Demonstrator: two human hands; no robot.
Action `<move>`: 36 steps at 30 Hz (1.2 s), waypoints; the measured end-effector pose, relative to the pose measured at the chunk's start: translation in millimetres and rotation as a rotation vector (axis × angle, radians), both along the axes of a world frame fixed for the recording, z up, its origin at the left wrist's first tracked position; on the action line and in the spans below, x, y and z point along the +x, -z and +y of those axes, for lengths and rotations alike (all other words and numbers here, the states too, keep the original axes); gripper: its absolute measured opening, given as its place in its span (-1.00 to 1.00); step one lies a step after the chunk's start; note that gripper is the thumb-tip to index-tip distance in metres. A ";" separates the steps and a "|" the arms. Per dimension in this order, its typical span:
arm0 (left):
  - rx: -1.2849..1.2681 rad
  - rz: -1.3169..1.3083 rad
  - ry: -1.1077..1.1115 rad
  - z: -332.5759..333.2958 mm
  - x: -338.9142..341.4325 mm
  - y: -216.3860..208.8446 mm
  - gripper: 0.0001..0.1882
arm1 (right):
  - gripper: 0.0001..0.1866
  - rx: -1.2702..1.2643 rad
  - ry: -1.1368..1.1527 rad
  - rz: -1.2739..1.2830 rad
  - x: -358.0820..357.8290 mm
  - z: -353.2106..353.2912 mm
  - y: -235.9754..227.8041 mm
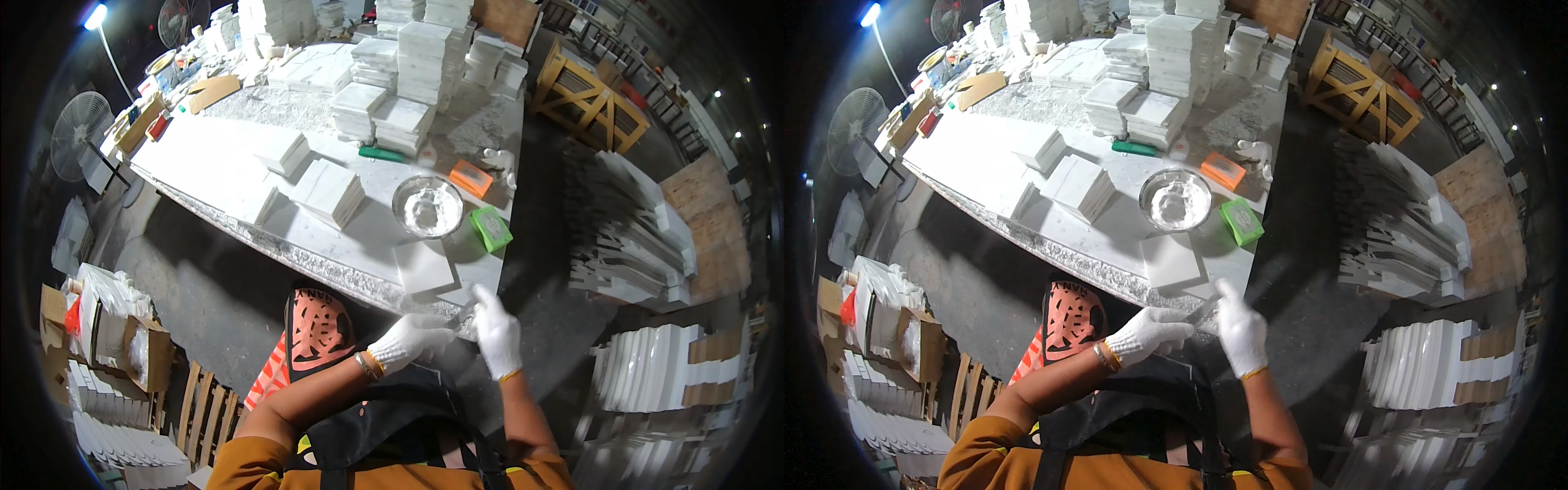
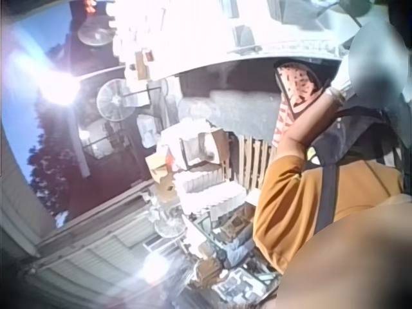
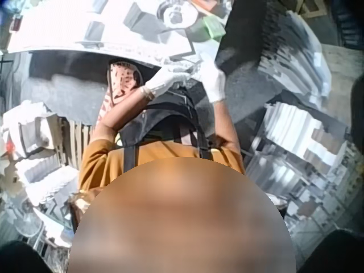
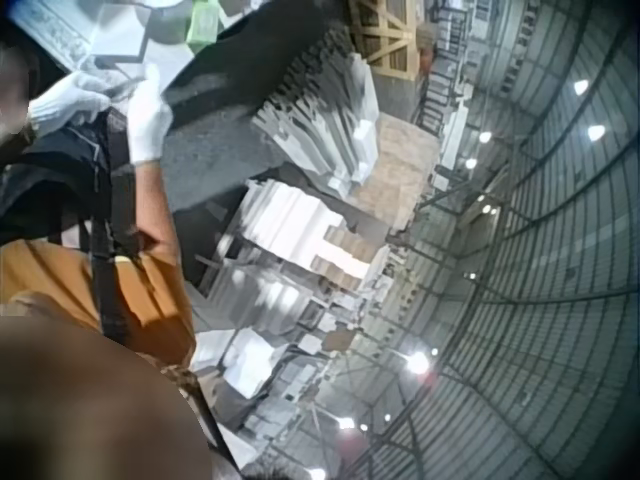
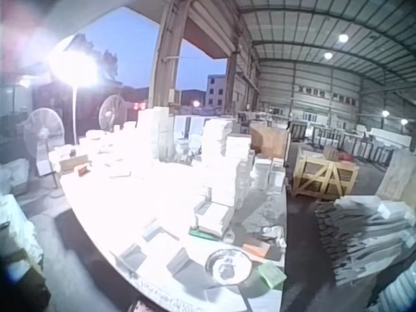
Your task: The person applies a white paste to the edges of small white rectangular blocks, joins them together, and smooths the seams with a green tool. The person repeats this process for multiple blocks, stacking the finished units on the table.
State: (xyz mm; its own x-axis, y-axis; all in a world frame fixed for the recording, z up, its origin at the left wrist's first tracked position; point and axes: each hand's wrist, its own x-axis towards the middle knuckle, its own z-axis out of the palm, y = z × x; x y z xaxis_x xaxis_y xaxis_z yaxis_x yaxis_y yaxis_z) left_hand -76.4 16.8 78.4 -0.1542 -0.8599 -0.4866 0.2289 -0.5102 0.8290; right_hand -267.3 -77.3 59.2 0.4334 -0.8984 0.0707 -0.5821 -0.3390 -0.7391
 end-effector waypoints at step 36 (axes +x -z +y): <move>0.142 0.168 -0.318 28.7 120.4 37.0 -0.69 | -0.58 0.370 -0.061 0.065 237.6 -383.4 73.6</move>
